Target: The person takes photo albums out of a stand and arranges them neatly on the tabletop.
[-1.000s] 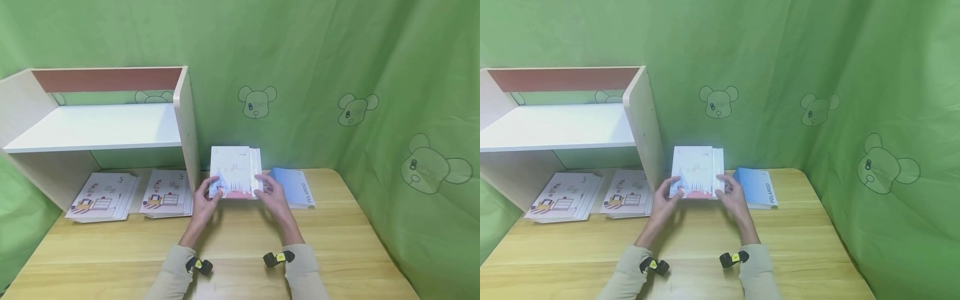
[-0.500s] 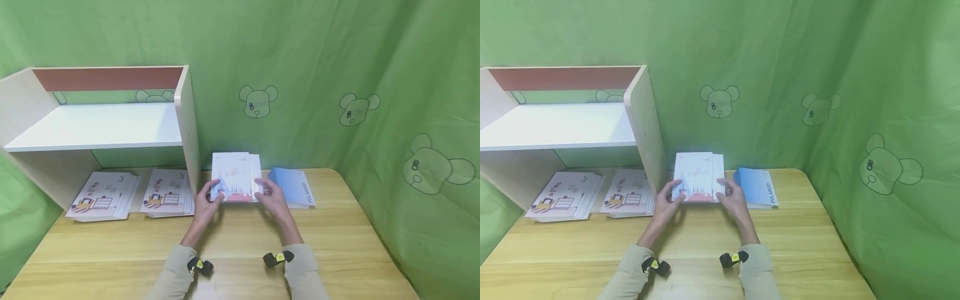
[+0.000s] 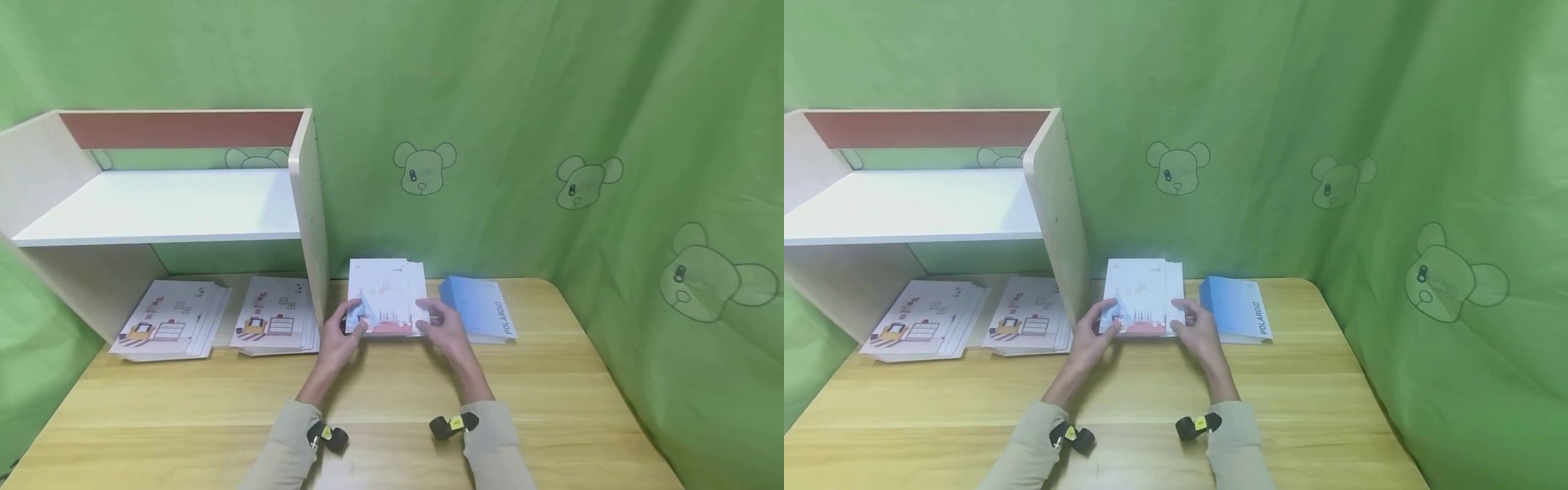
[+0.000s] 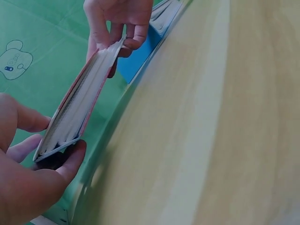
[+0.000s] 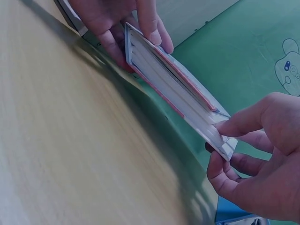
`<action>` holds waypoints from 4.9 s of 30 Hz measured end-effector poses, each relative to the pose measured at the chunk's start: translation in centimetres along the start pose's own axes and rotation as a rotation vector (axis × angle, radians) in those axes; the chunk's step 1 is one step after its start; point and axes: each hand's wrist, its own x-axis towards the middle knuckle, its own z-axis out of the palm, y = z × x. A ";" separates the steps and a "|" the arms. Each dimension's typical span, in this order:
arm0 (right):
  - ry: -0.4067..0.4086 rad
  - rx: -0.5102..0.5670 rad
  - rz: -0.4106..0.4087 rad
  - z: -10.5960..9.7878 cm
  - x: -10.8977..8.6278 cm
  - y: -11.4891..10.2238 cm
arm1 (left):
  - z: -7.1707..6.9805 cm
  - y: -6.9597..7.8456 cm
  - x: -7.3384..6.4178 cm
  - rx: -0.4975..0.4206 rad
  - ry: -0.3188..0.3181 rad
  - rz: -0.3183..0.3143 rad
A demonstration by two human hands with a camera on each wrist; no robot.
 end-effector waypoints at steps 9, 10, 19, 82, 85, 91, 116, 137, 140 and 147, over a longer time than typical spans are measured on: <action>0.007 -0.028 0.022 0.3 0.1 0.5 | -0.3 -0.2 -0.1 0.020 -0.045 -0.041; 0.010 -0.033 0.027 0.4 0.1 0.5 | -0.3 -0.2 -0.1 0.034 -0.047 -0.047; 0.012 -0.058 0.053 0.4 0.3 1.1 | -0.2 -0.6 0.0 0.053 -0.067 -0.065; 0.060 -0.298 0.045 0.3 -0.8 0.1 | -0.1 0.0 -0.2 0.229 -0.069 -0.033; 0.060 -0.303 0.039 0.3 -0.9 0.2 | -0.1 0.1 -0.3 0.224 -0.075 -0.031; 0.053 -0.298 -0.001 0.2 -0.9 0.4 | -0.3 0.3 -0.5 0.214 -0.080 -0.043; 0.083 -0.034 -0.079 -0.8 -2.9 -0.1 | -1.9 1.0 -4.5 0.212 -0.199 0.130; 0.031 0.089 -0.158 2.1 -4.3 -1.7 | -7.8 2.8 -5.7 0.224 -0.224 0.095; 0.034 0.082 -0.168 2.4 -4.3 -1.8 | -8.6 3.1 -5.6 0.217 -0.216 0.092; 0.031 0.065 -0.199 3.1 -4.4 -2.1 | -10.2 3.6 -5.3 0.175 -0.213 0.094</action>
